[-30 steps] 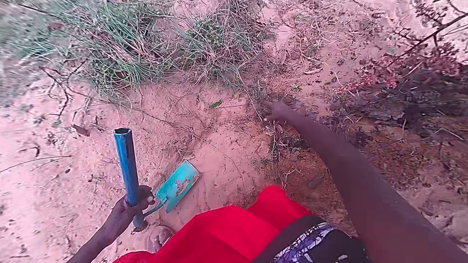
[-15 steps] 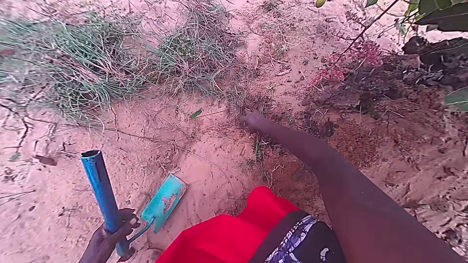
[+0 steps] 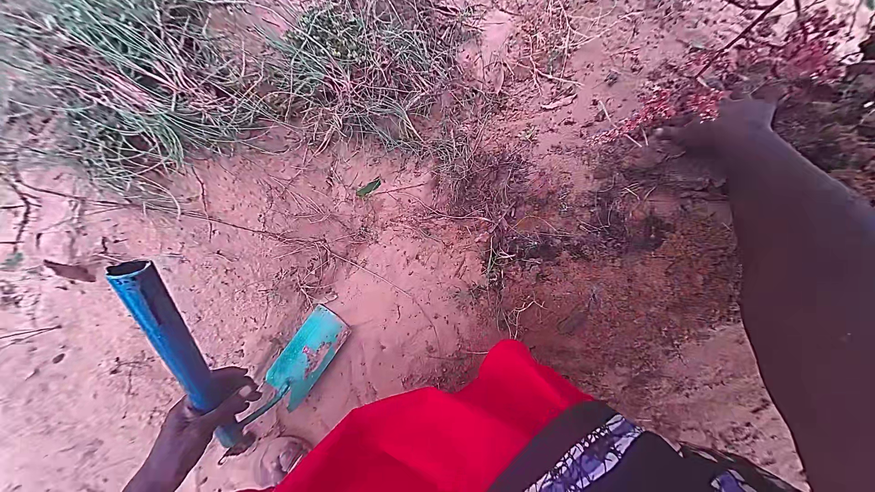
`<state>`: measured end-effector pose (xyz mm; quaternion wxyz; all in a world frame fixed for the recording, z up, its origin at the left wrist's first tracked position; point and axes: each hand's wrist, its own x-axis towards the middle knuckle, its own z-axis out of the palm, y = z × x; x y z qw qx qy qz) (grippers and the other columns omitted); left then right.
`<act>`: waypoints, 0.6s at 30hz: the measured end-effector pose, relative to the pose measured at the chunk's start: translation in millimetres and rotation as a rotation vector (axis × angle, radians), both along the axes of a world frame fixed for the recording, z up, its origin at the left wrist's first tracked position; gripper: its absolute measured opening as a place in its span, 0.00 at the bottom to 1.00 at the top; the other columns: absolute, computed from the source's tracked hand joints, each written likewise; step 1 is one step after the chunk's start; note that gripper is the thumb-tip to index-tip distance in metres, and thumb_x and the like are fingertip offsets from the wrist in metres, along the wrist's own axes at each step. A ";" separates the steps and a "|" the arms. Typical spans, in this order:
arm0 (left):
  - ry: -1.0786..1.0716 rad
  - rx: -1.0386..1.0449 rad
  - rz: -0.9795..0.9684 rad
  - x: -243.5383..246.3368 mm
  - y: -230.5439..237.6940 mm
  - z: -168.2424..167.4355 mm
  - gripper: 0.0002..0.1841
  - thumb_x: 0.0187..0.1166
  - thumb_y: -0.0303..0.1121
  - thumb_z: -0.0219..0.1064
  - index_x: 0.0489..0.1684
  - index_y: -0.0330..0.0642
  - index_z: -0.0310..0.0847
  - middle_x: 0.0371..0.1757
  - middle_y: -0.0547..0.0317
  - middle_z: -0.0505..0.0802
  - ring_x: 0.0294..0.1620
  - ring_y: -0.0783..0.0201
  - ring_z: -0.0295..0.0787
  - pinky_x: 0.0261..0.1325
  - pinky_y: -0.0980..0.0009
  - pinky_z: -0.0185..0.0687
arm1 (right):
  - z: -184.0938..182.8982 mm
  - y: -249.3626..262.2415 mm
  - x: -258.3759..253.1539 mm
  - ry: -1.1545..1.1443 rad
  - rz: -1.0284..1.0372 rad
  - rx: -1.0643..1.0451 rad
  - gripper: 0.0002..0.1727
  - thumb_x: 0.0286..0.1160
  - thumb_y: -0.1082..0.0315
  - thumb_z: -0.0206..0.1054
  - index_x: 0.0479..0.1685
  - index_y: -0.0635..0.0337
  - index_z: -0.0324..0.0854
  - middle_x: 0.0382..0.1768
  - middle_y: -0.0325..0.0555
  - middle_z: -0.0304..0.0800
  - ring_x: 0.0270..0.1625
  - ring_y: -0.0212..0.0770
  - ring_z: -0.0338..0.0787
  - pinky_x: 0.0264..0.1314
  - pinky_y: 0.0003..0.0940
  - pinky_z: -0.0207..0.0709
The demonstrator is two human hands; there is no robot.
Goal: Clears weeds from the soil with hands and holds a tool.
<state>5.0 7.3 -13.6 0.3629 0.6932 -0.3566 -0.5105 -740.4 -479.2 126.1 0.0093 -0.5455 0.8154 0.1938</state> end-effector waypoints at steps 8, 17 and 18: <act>-0.019 0.032 0.001 -6.4 -5.1 10.9 0.17 0.69 0.32 0.70 0.57 0.47 0.81 0.38 0.68 0.97 0.38 0.66 0.97 0.42 0.68 0.95 | -46.9 -18.5 -36.4 -0.035 0.101 -0.134 0.48 0.79 0.30 0.53 0.80 0.66 0.73 0.80 0.86 0.65 0.90 0.86 0.48 0.82 0.91 0.31; -0.004 0.070 0.006 -1.0 -11.4 12.7 0.19 0.71 0.30 0.68 0.62 0.45 0.76 0.40 0.69 0.97 0.39 0.66 0.98 0.42 0.67 0.96 | -32.6 4.0 -3.7 0.003 0.230 -0.101 0.30 0.91 0.47 0.51 0.75 0.64 0.76 0.72 0.78 0.79 0.83 0.84 0.66 0.78 0.93 0.40; -0.003 0.078 0.005 0.5 -11.1 12.9 0.20 0.71 0.31 0.68 0.63 0.45 0.76 0.40 0.69 0.96 0.39 0.66 0.98 0.43 0.67 0.96 | -30.9 9.1 9.2 -0.001 0.222 -0.108 0.28 0.90 0.51 0.54 0.73 0.68 0.76 0.70 0.81 0.79 0.83 0.85 0.65 0.78 0.92 0.40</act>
